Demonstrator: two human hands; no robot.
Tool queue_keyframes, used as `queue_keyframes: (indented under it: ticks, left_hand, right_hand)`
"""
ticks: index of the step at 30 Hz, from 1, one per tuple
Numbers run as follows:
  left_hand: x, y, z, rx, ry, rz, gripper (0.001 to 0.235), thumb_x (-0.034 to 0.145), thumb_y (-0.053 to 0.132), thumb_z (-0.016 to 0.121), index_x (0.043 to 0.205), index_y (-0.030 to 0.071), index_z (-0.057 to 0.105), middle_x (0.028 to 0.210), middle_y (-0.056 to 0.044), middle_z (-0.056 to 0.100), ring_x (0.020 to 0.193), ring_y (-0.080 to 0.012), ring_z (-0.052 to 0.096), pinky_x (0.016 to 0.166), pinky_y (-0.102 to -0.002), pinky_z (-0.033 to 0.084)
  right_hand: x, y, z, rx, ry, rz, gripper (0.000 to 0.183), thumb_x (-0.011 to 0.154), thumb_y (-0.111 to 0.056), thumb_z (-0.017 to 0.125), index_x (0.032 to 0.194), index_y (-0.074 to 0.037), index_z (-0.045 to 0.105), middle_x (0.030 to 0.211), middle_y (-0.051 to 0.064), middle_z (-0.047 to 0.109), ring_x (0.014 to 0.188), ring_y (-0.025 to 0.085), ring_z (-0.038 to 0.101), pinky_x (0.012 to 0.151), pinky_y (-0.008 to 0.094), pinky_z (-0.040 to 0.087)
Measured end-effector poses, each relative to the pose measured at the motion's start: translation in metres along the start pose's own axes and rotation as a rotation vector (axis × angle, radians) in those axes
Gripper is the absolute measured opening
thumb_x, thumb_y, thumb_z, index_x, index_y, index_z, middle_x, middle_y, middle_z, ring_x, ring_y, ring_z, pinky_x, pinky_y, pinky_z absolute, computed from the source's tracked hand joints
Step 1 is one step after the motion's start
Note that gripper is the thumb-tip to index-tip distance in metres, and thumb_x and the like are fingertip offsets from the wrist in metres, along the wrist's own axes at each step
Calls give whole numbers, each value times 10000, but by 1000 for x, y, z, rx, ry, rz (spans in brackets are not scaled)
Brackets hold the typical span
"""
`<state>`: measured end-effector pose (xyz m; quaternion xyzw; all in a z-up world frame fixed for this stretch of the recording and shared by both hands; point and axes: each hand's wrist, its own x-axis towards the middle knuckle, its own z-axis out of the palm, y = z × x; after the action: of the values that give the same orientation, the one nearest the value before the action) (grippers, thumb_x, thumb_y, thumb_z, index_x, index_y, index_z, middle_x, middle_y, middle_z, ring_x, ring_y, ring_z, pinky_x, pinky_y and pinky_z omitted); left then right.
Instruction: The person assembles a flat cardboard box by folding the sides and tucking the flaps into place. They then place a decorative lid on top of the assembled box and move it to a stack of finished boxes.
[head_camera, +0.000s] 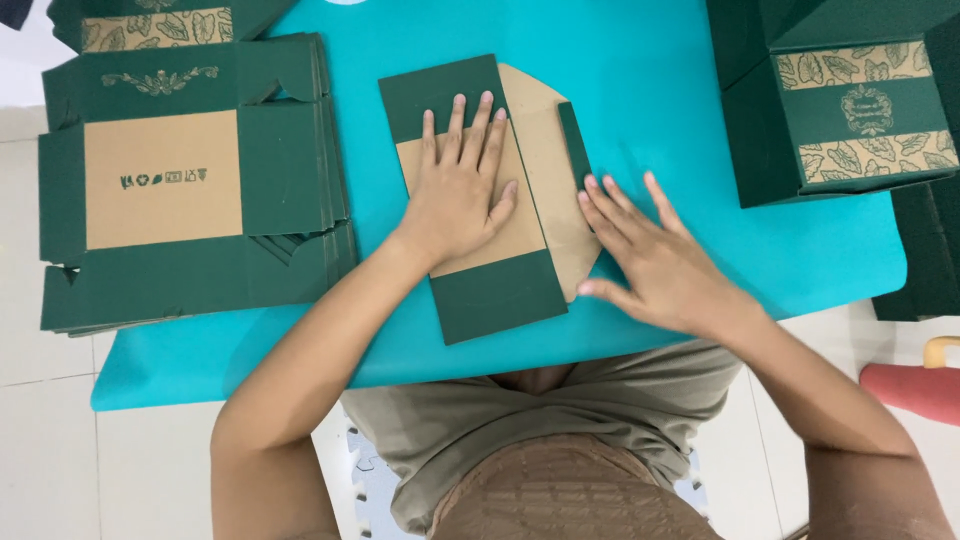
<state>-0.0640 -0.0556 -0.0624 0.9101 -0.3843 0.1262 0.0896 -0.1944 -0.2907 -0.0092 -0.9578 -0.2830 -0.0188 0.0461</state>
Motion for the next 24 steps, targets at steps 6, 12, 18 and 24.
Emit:
queue_keyframes:
  ticks: [6,12,18,24]
  left_hand:
    - [0,-2,-1,-36,-25,-2,695,1061,479,329,1577,25,223,1631,-168,170,1501,-398,120,1199,-635,111]
    - [2,-1,-8,-9,-29,102,597,1094,401,325,1584,76,219,1641,-89,223,1510,-328,225,1155,-681,157]
    - [2,21,-18,-92,329,554,49,971,149,578,972,162,626,998,5,638,975,-173,690,976,-330,490]
    - [6,20,7,-39,333,571,89,1006,157,519,944,133,578,873,12,481,862,-168,587,887,-314,474]
  right_hand:
    - [-6,-8,5,-10,45,27,887,950,-597,407,1553,23,208,1617,193,234,1514,297,181,1231,556,57]
    - [-17,-14,-3,-75,97,-5,821,953,-574,439,1504,30,362,1549,198,403,1452,327,364,1239,530,147]
    - [-14,-20,-13,-41,95,107,614,921,-544,571,1267,-43,655,1345,132,640,1276,289,584,1089,443,434]
    - [17,6,-7,24,228,221,216,947,-320,683,895,-115,729,877,61,727,885,252,710,772,376,572]
